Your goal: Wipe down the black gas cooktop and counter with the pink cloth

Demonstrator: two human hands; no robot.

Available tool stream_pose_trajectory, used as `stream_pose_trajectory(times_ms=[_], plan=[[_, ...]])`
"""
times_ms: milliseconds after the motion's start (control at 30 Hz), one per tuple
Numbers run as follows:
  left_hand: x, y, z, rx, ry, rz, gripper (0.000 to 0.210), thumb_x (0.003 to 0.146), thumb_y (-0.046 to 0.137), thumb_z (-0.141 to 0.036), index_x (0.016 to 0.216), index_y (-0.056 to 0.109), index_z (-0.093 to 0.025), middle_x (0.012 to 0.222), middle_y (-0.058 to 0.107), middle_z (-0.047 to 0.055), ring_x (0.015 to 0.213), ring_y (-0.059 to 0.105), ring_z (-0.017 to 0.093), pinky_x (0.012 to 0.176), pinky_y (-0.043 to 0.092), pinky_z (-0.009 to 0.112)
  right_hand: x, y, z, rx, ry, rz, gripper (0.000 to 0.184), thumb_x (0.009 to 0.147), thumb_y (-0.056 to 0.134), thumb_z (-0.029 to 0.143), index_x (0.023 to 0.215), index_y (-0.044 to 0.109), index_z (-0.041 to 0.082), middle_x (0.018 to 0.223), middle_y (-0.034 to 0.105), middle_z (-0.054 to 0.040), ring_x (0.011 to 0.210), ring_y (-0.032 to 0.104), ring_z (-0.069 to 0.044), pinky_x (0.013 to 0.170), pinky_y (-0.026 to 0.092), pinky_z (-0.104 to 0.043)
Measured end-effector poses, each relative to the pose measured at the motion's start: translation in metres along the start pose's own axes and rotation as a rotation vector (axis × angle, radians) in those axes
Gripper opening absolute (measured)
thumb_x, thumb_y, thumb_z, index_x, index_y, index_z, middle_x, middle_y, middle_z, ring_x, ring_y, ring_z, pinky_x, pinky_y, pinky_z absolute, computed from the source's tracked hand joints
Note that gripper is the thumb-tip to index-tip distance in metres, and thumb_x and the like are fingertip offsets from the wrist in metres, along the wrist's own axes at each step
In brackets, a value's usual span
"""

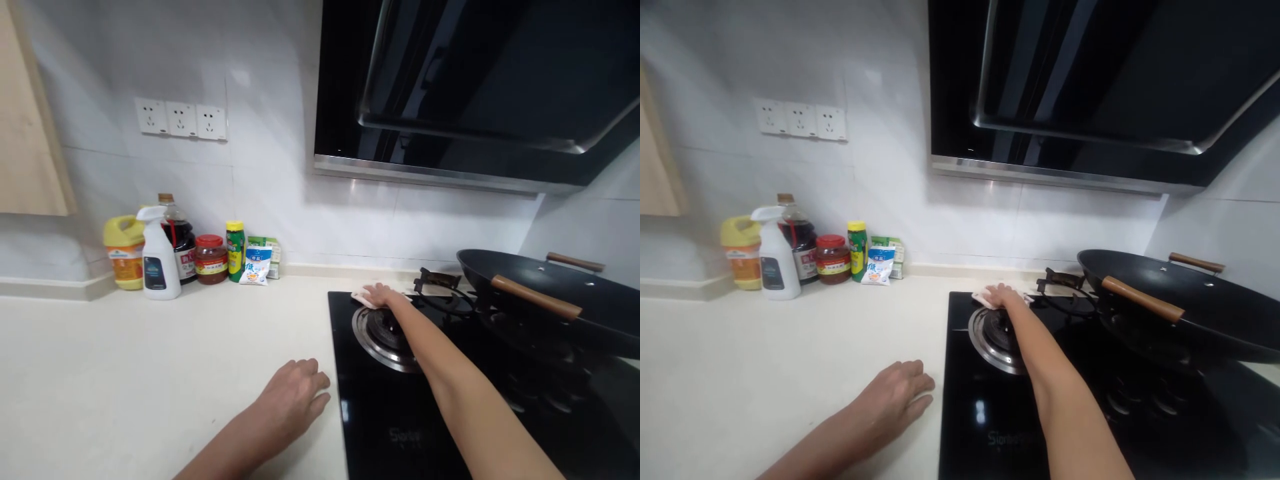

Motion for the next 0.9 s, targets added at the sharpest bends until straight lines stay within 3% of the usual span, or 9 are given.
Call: stream_pose_trajectory(times_ms=[233, 500, 733, 900], plan=[[0.002, -0.004, 0.007, -0.091, -0.033, -0.073, 0.031, 0.100, 0.043, -0.034, 0.096, 0.073, -0.025, 0.096, 0.069, 0.007, 0.085, 0.065, 0.020, 0.079, 0.047, 0.034, -0.029, 0.004, 0.067, -0.053, -0.298, 0.059, 0.065, 0.101, 0.036, 0.059, 0.160, 0.032, 0.033, 0.167, 0.027, -0.0076, 0.149, 0.033, -0.033, 0.120, 0.025, -0.051], [0.004, -0.006, 0.021, -0.171, -0.153, -0.176, 0.031, 0.096, 0.045, -0.032, 0.096, 0.074, -0.024, 0.102, 0.074, 0.005, 0.094, 0.068, 0.021, 0.083, 0.049, 0.032, -0.103, 0.005, 0.106, -0.077, -0.563, 0.044, 0.061, 0.101, 0.041, 0.054, 0.158, 0.037, 0.032, 0.167, 0.028, -0.0066, 0.153, 0.026, -0.031, 0.123, 0.024, -0.050], [0.005, -0.006, 0.040, -0.235, -0.235, -0.291, 0.036, 0.093, 0.046, -0.039, 0.108, 0.073, -0.020, 0.103, 0.075, 0.007, 0.093, 0.068, 0.024, 0.084, 0.050, 0.035, -0.207, 0.011, 0.102, -0.001, -0.663, -0.072, 0.058, 0.101, 0.040, 0.055, 0.153, 0.044, 0.030, 0.164, 0.033, -0.0127, 0.148, 0.034, -0.036, 0.117, 0.031, -0.055], [0.005, -0.003, 0.042, -0.269, -0.203, -0.317, 0.039, 0.092, 0.048, -0.047, 0.105, 0.074, -0.021, 0.098, 0.073, 0.006, 0.089, 0.067, 0.023, 0.082, 0.051, 0.035, -0.288, 0.010, 0.086, 0.110, -0.629, -0.170, 0.056, 0.098, 0.046, 0.054, 0.145, 0.050, 0.024, 0.152, 0.046, -0.0145, 0.139, 0.043, -0.033, 0.113, 0.035, -0.052]])
Point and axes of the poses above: each hand's wrist, its own x-axis towards the middle knuckle, its own y-axis out of the palm, z = x × y, the point moved 1 cm from there along x, towards the middle knuckle
